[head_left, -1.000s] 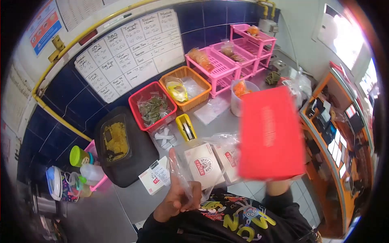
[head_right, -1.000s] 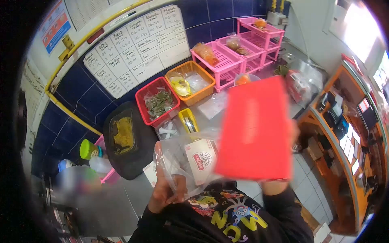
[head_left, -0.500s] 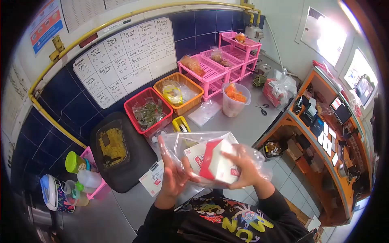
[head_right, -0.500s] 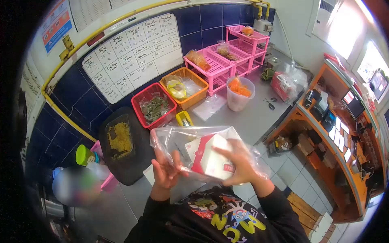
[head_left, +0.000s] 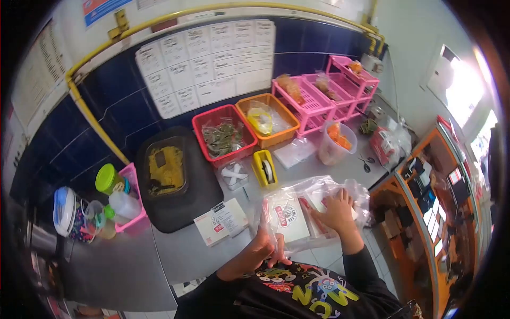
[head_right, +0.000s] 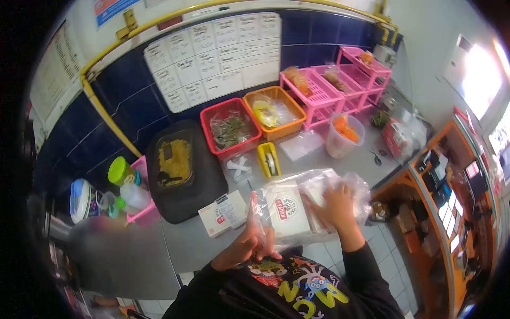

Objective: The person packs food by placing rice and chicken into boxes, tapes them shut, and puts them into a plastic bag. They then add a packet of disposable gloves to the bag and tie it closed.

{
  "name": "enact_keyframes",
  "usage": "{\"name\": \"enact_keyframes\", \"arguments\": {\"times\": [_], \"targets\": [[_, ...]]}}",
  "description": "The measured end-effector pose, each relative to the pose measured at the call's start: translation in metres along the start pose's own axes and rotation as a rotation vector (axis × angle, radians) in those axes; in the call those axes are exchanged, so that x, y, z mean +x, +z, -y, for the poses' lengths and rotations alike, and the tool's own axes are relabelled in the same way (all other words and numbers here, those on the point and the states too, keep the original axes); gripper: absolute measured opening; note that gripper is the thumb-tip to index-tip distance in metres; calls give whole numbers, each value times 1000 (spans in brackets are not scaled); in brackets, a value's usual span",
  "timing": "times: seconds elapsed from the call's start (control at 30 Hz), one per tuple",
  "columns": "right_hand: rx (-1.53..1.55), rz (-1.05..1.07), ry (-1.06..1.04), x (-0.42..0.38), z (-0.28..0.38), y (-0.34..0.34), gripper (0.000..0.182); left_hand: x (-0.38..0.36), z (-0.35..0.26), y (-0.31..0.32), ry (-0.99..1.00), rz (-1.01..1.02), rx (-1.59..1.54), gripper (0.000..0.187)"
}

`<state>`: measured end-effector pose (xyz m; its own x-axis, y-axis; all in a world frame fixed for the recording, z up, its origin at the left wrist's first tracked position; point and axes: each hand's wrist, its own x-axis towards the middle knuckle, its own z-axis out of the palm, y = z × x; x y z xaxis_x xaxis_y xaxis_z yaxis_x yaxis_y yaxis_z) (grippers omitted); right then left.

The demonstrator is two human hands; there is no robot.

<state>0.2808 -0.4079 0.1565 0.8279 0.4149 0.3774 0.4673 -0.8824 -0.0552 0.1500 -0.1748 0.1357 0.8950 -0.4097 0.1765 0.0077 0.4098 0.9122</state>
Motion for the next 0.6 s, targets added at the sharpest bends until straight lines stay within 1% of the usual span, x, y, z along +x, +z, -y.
{"name": "enact_keyframes", "arguments": {"times": [0.03,0.07,0.1,0.13,0.17,0.2,0.23,0.27,0.3,0.33,0.37,0.4,0.43,0.47,0.5,0.53,0.57,0.6], "targets": [[-259,-177,-140,3,9,-11,42,-5,15,-8,-46,-15,77,80],[-248,-174,-174,12,20,-33,42,-13,28,-11,-92,-27,150,79],[282,164,-121,26,34,-63,32,-22,38,-14,-126,-40,209,77],[799,522,-50,38,48,-84,23,-30,49,-7,-117,-75,201,77],[1006,565,-210,44,64,-92,12,-36,61,3,-294,-154,182,50],[1032,549,-420,53,86,-90,13,-41,71,9,-471,-227,160,45],[1057,528,-625,59,113,-87,15,-47,80,13,-465,-250,152,45],[990,620,-708,64,140,-66,23,-52,88,16,-286,-211,331,44],[880,624,-841,68,166,-31,45,-58,92,18,-108,-167,510,44],[742,626,-868,65,194,7,60,-64,89,16,-110,-183,507,44],[602,622,-894,62,216,44,76,-70,81,10,-256,-123,501,46],[604,623,-910,58,229,87,76,-75,76,5,-399,-62,497,49],[405,557,-958,51,239,129,89,-81,78,2,-397,-77,500,49],[207,482,-998,48,248,148,102,-88,85,-2,-398,-66,537,51],[212,476,-1013,50,254,146,102,-95,89,-4,-402,-55,573,56],[214,617,-992,54,256,142,106,-102,87,-3,-404,-69,578,56],[212,760,-967,57,257,138,111,-109,85,-1,-390,-109,484,58],[212,762,-978,58,258,135,111,-114,84,2,-372,-146,385,60]]}}
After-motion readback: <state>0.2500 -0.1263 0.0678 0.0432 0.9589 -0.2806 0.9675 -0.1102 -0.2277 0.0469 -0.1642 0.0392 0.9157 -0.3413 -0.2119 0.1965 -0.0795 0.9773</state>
